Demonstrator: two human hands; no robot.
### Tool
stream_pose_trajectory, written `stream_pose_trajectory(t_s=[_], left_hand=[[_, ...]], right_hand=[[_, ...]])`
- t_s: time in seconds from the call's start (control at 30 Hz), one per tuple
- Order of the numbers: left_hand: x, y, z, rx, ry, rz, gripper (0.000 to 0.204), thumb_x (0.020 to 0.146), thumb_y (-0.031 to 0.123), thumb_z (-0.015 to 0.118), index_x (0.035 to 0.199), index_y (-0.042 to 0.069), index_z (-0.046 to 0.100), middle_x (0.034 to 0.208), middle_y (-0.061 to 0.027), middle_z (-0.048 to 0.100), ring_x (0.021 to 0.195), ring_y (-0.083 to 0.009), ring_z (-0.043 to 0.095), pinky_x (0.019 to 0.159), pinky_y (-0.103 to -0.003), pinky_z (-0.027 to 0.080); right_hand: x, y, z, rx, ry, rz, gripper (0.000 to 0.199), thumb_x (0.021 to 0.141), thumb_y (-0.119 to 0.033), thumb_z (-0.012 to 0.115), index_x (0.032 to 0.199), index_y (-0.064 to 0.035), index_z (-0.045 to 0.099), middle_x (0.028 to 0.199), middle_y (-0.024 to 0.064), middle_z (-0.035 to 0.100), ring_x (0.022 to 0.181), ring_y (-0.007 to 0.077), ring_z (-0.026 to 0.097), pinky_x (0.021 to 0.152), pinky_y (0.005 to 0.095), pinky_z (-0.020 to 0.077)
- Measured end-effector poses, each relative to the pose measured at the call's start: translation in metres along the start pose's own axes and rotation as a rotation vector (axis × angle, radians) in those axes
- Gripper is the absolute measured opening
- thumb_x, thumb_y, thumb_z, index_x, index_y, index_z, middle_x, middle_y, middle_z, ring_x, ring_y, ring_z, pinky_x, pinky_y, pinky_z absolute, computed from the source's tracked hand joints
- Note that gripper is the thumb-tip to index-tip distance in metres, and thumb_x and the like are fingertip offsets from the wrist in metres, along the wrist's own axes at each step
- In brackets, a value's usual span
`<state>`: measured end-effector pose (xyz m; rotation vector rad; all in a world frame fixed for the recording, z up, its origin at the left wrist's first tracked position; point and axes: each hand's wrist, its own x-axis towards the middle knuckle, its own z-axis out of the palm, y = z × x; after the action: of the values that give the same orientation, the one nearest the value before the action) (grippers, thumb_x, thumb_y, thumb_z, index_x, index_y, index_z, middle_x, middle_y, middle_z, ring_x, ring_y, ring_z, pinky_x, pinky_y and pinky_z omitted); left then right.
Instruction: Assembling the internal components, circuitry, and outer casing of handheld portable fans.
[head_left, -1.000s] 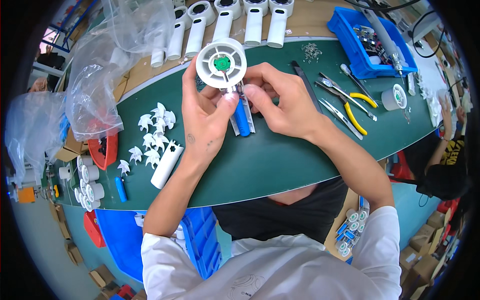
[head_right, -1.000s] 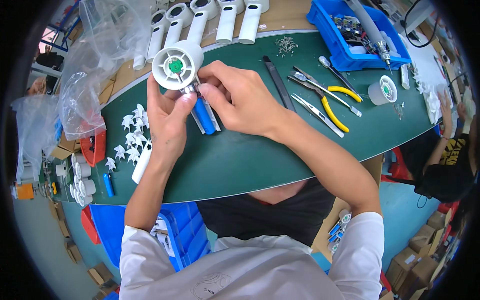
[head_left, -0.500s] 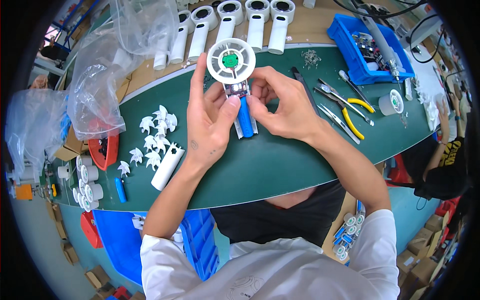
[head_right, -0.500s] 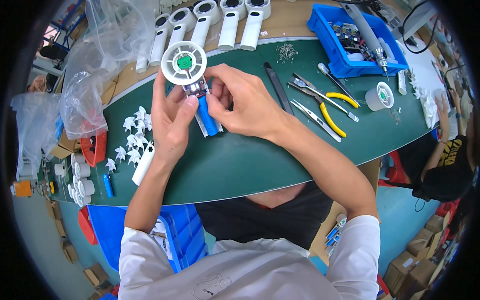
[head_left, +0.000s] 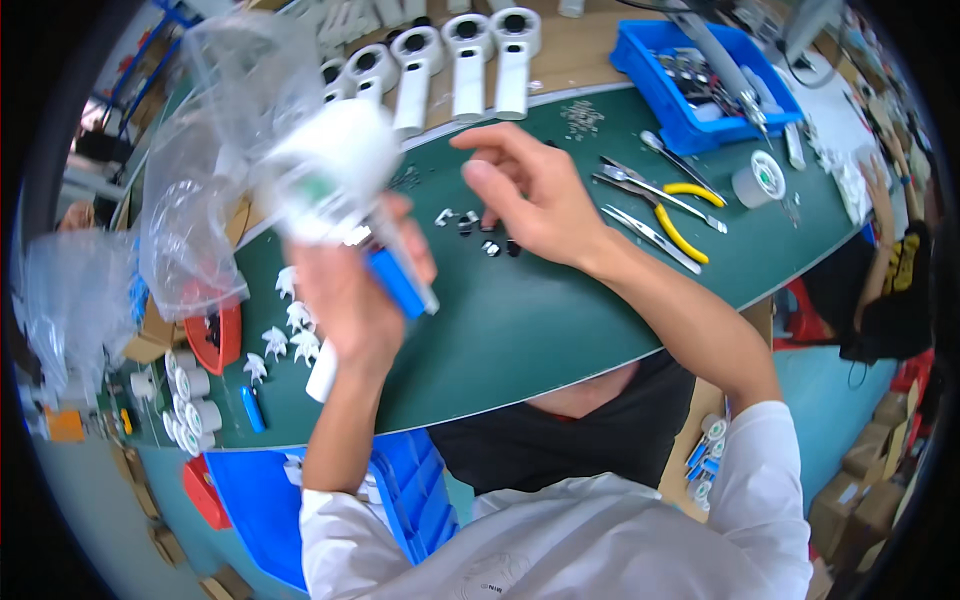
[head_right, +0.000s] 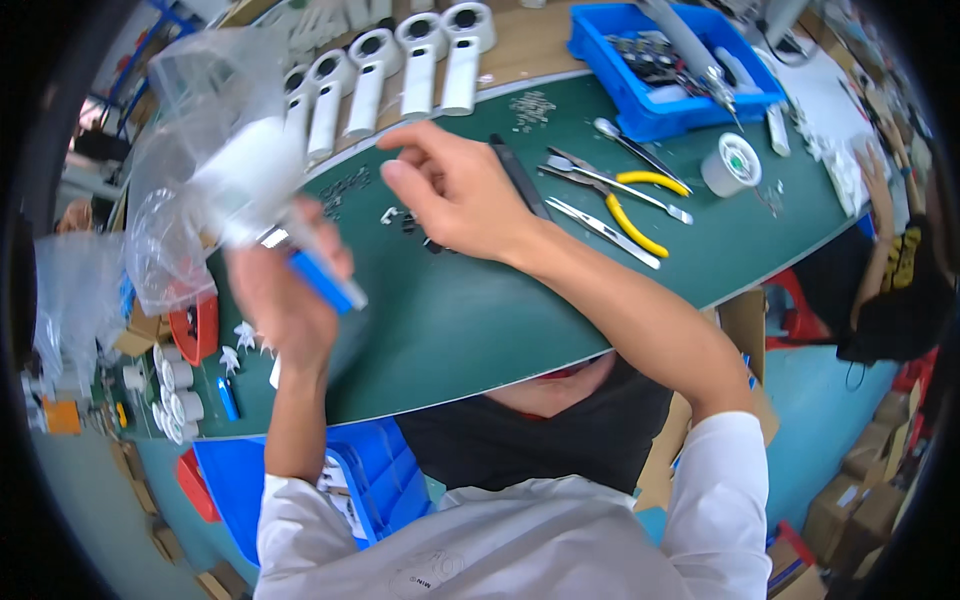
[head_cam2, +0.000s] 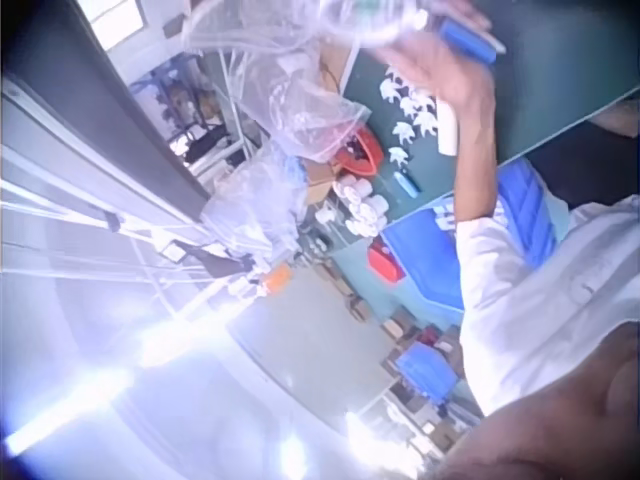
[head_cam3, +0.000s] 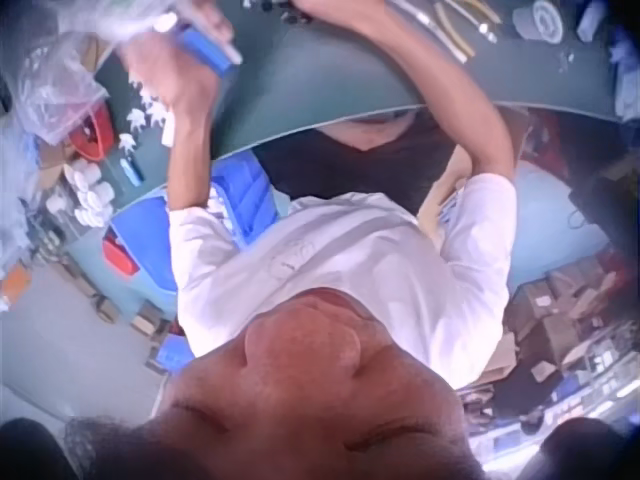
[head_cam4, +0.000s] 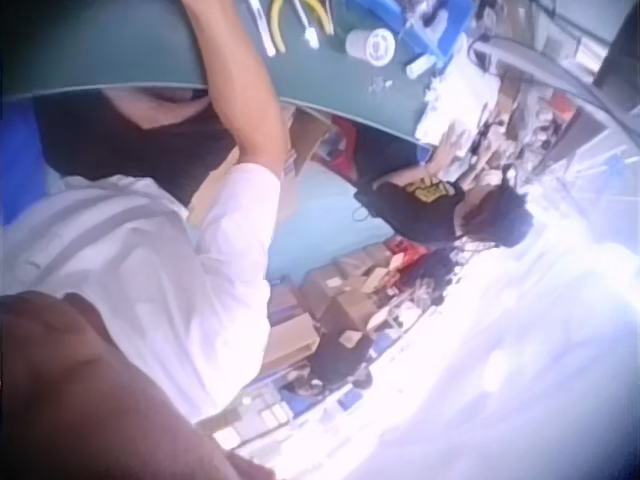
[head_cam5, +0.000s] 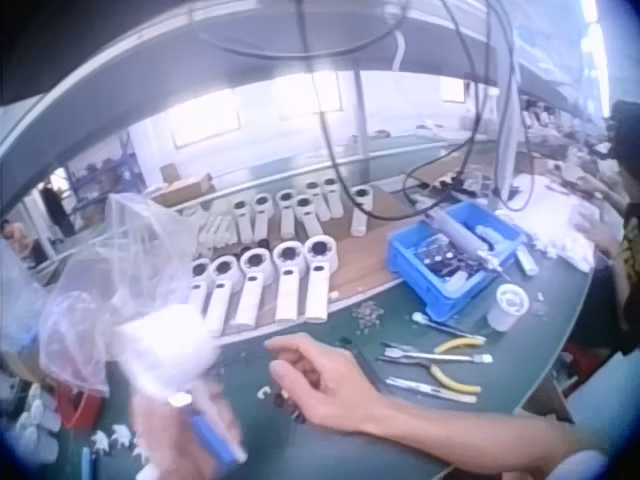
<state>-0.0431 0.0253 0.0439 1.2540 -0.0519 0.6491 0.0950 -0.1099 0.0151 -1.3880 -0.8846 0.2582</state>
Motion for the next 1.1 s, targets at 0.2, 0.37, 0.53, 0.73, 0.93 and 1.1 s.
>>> stream_pose_trajectory(t_s=[0.2, 0.37, 0.53, 0.73, 0.93, 1.1], left_hand=[[-0.071, 0.099, 0.037, -0.211, -0.213, 0.975, 0.037, 0.07, 0.004, 0.07, 0.098, 0.001, 0.046, 0.086, -0.0085, 0.051, 0.067, -0.0156, 0.056, 0.057, -0.025, 0.049], [-0.069, 0.11, 0.073, -0.207, -0.224, 1.077, 0.014, 0.09, 0.015, 0.062, 0.096, 0.006, 0.054, 0.097, 0.0019, 0.058, 0.064, -0.0083, 0.055, 0.048, -0.024, 0.05], [-0.081, 0.122, 0.063, 0.065, 0.051, 0.826, 0.022, 0.09, 0.015, 0.061, 0.108, 0.008, 0.051, 0.108, 0.002, 0.055, 0.078, -0.0115, 0.055, 0.055, -0.026, 0.05], [-0.081, 0.119, 0.056, 0.169, 0.111, 1.152, 0.031, 0.083, 0.015, 0.064, 0.106, 0.002, 0.05, 0.094, -0.007, 0.052, 0.077, -0.0184, 0.055, 0.06, -0.031, 0.048], [-0.113, 0.137, 0.008, 0.986, 0.219, 1.418, 0.032, 0.083, 0.017, 0.049, 0.103, -0.008, 0.048, 0.087, -0.0144, 0.048, 0.076, -0.0211, 0.047, 0.074, -0.033, 0.044], [-0.094, 0.128, 0.037, 0.192, -0.13, 1.17, 0.04, 0.085, 0.028, 0.051, 0.108, -0.005, 0.046, 0.086, -0.0144, 0.047, 0.072, -0.0217, 0.049, 0.072, -0.033, 0.044]], right_hand=[[0.003, 0.015, 0.015, -0.191, -0.05, -0.239, 0.021, 0.092, -0.009, 0.06, 0.11, 0.0011, 0.06, 0.075, 0.0069, 0.059, 0.061, 0.0138, 0.055, 0.057, 0.0288, 0.0449], [0.001, 0.016, 0.006, -0.178, -0.044, -0.2, 0.021, 0.092, -0.009, 0.059, 0.109, 0.0018, 0.061, 0.076, 0.007, 0.06, 0.063, 0.014, 0.056, 0.058, 0.0292, 0.0456], [0.0, 0.016, 0.012, -0.191, -0.045, -0.192, 0.019, 0.092, -0.008, 0.058, 0.108, 0.0008, 0.062, 0.079, 0.0083, 0.061, 0.064, 0.0145, 0.057, 0.059, 0.0289, 0.0464], [0.002, 0.021, 0.015, -0.26, 0.018, -0.311, 0.018, 0.091, -0.007, 0.058, 0.107, 0.0003, 0.063, 0.077, 0.0086, 0.061, 0.061, 0.0152, 0.056, 0.057, 0.0294, 0.0459], [0.002, 0.022, 0.01, -0.266, 0.038, -0.303, 0.017, 0.091, -0.008, 0.058, 0.105, 0.0, 0.063, 0.075, 0.0085, 0.06, 0.06, 0.0157, 0.056, 0.056, 0.0291, 0.0455], [0.005, 0.022, 0.008, -0.259, 0.015, -0.31, 0.018, 0.092, -0.007, 0.058, 0.107, 0.0001, 0.062, 0.076, 0.0094, 0.061, 0.063, 0.0181, 0.058, 0.058, 0.0301, 0.0465]])
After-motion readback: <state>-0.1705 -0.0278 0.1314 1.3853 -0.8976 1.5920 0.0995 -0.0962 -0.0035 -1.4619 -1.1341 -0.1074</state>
